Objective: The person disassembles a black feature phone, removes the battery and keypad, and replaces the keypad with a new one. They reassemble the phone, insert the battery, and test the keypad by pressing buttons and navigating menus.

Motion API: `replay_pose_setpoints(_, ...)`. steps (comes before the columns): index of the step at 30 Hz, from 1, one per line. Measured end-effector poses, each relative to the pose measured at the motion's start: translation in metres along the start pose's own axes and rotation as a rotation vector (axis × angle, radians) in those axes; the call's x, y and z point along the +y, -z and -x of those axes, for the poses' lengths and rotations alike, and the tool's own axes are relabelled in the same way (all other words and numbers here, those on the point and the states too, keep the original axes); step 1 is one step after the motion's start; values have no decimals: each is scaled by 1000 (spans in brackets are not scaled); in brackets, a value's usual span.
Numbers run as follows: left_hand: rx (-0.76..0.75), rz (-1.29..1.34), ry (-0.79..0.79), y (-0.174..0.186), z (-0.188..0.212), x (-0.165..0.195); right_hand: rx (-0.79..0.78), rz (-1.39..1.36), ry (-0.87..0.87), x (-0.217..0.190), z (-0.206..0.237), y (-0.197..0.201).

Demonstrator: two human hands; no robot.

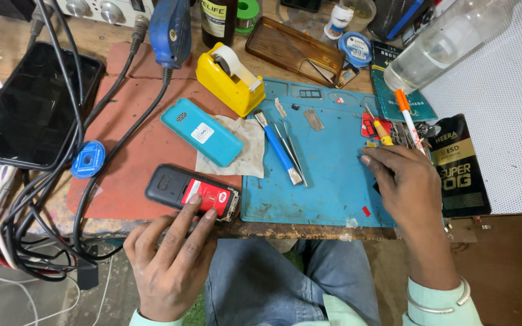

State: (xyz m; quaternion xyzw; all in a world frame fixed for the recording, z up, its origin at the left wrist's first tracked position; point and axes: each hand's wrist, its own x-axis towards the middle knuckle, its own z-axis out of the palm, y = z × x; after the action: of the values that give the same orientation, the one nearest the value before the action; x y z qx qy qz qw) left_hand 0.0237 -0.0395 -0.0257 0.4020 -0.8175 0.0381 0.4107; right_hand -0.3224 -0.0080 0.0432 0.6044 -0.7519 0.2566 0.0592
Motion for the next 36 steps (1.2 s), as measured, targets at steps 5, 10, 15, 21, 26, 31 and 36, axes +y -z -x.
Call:
replay_pose_setpoints(5,22,29,17,-2,4,1,-30,-43,-67,5,3,1)
replay_pose_setpoints(10,56,66,41,-2,8,1,-6,123,146,5,5,1)
replay_pose_setpoints(15,87,120,26,-4,7,-4,25,384,233,-9,0,-2)
replay_pose_setpoints(21,108,134,30,-8,4,-7,-48,-97,175,-54,-11,-7)
replay_pose_setpoints(26,85,153,11,-5,8,-9,-292,-457,290,-124,-15,-32)
replay_pose_setpoints(31,69,126,-9,-5,9,-12,-424,-441,306,-164,-31,-43)
replay_pose_setpoints(36,70,136,-9,-6,9,-12,-450,-345,371,-173,-41,-43)
